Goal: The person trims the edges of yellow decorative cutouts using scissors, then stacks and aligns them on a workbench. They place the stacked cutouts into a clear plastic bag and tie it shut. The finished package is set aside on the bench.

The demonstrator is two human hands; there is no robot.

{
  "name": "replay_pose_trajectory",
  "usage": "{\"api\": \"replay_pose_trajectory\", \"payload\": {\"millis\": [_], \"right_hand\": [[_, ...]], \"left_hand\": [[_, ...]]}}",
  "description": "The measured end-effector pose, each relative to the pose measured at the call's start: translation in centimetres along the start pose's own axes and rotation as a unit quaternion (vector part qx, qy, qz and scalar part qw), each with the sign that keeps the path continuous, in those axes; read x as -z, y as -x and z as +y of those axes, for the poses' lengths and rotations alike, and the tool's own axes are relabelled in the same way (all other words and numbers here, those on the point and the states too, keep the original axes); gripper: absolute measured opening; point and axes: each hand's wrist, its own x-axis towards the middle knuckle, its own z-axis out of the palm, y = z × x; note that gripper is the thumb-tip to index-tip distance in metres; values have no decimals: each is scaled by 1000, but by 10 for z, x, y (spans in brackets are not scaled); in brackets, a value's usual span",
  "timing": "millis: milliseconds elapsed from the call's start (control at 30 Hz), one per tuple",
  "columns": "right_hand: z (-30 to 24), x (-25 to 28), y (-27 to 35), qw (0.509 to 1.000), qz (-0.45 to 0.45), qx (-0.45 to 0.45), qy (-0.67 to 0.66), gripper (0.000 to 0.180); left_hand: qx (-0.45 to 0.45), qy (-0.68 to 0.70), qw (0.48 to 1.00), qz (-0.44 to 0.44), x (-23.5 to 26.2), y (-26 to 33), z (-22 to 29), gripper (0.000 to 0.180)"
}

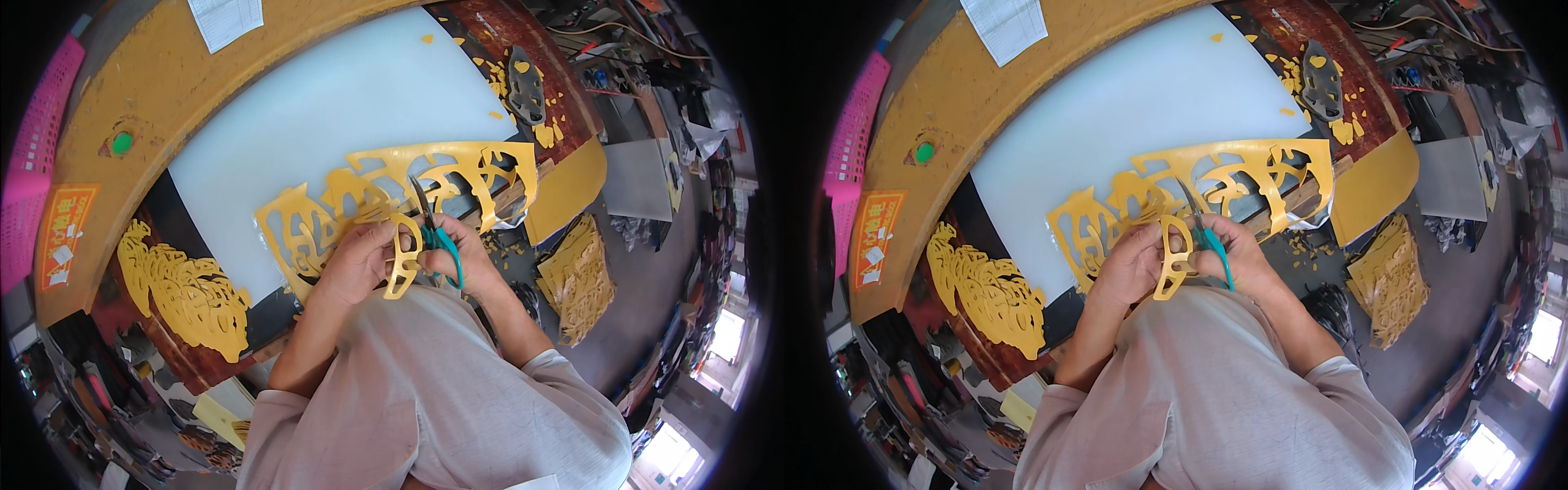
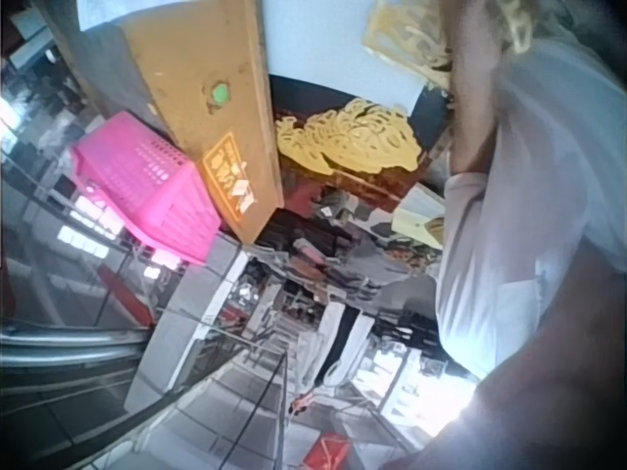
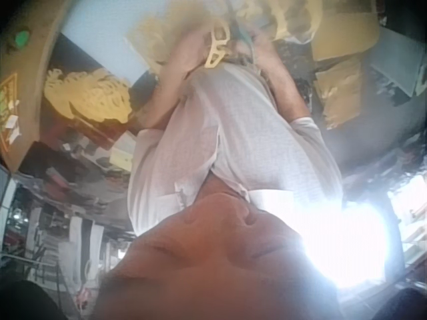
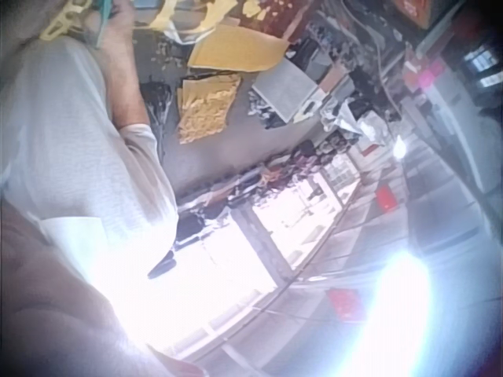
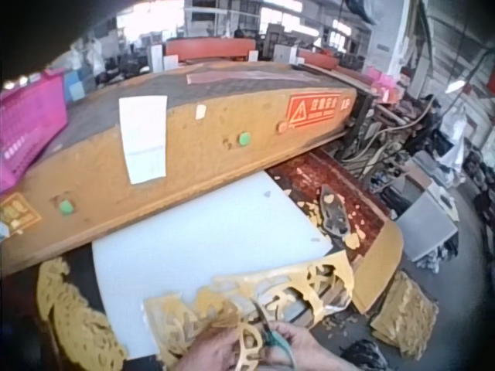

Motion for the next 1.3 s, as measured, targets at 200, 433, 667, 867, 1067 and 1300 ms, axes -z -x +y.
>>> {"api": "replay_pose_trajectory", "payload": {"millis": [200, 433, 667, 867, 1067, 1300], "right_hand": [[4, 13, -4, 999, -11, -17, 32, 52], [28, 16, -4, 998, -31, 48, 35, 73], [32, 19, 8, 959, -36, 124, 252, 78], [27, 11, 8, 947, -25, 147, 283, 75], [26, 10, 9, 944, -25, 172, 281, 73], [27, 8, 8, 948, -13, 166, 271, 69]], "left_hand": [[-28, -178, 973, 145, -1, -4, -8, 28], [-140, -218, 937, 234, -9, -5, -19, 19], [-161, -237, 928, 238, -10, -5, -22, 19], [-186, -270, 920, 216, -9, -4, -22, 17], [-181, -268, 922, 215, -10, -2, -21, 15], [-187, -268, 921, 212, -8, -2, -21, 17]]}}
